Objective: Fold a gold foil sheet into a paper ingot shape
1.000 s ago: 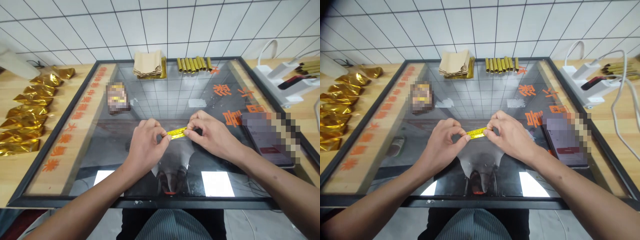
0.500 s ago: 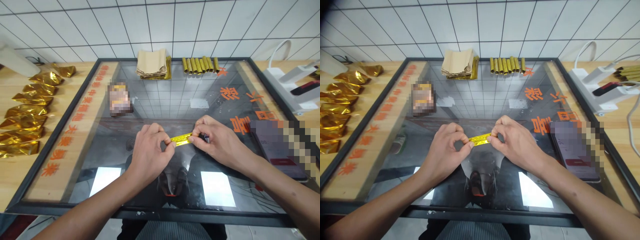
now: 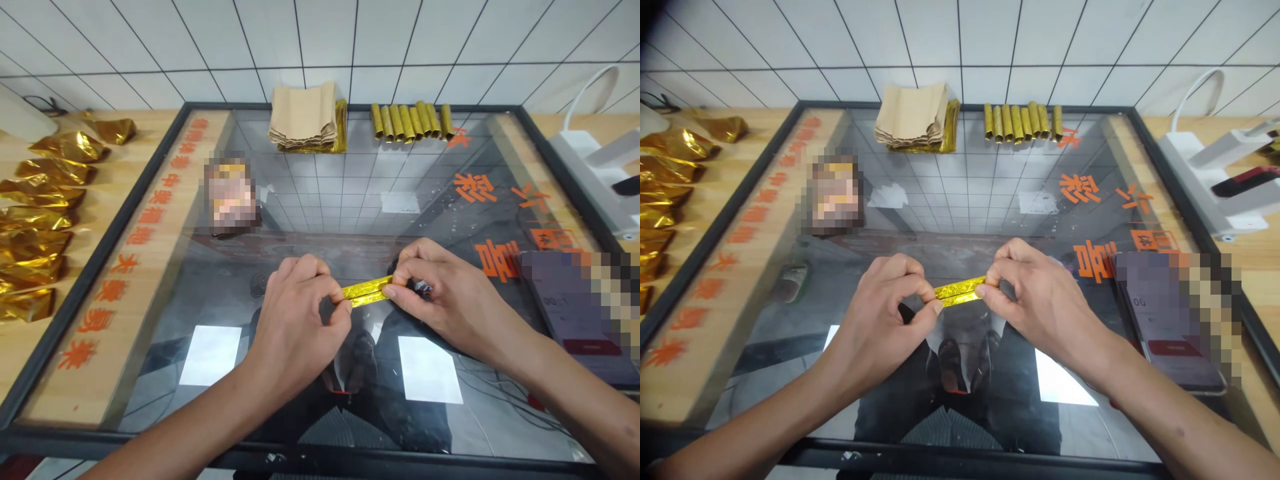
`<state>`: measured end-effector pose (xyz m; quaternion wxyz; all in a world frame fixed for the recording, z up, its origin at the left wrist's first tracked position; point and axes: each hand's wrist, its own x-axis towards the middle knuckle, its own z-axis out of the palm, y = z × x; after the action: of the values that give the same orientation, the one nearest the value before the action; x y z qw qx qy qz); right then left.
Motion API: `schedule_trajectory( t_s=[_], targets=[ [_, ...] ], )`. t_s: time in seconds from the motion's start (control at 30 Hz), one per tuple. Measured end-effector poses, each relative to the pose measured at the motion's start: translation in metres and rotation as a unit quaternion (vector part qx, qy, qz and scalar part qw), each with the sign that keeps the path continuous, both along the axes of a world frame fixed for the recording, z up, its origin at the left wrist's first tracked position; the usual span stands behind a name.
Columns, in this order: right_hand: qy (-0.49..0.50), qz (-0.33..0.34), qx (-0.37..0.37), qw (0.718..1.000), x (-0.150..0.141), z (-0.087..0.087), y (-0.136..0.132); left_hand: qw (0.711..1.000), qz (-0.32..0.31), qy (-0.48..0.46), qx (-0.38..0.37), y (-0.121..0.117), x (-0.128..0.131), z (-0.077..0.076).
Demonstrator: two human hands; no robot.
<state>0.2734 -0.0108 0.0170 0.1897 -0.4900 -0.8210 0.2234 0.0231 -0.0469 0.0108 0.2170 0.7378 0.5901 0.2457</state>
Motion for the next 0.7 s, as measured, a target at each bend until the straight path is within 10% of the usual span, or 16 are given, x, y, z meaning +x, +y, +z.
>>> schedule_trajectory(
  t_s=[0.7],
  targets=[
    [-0.004, -0.007, -0.003, 1.000, -0.0011, -0.0006, 0.0002, 1.000, -0.010, 0.023, 0.016, 0.0008, 0.0008, -0.0002]
  ],
)
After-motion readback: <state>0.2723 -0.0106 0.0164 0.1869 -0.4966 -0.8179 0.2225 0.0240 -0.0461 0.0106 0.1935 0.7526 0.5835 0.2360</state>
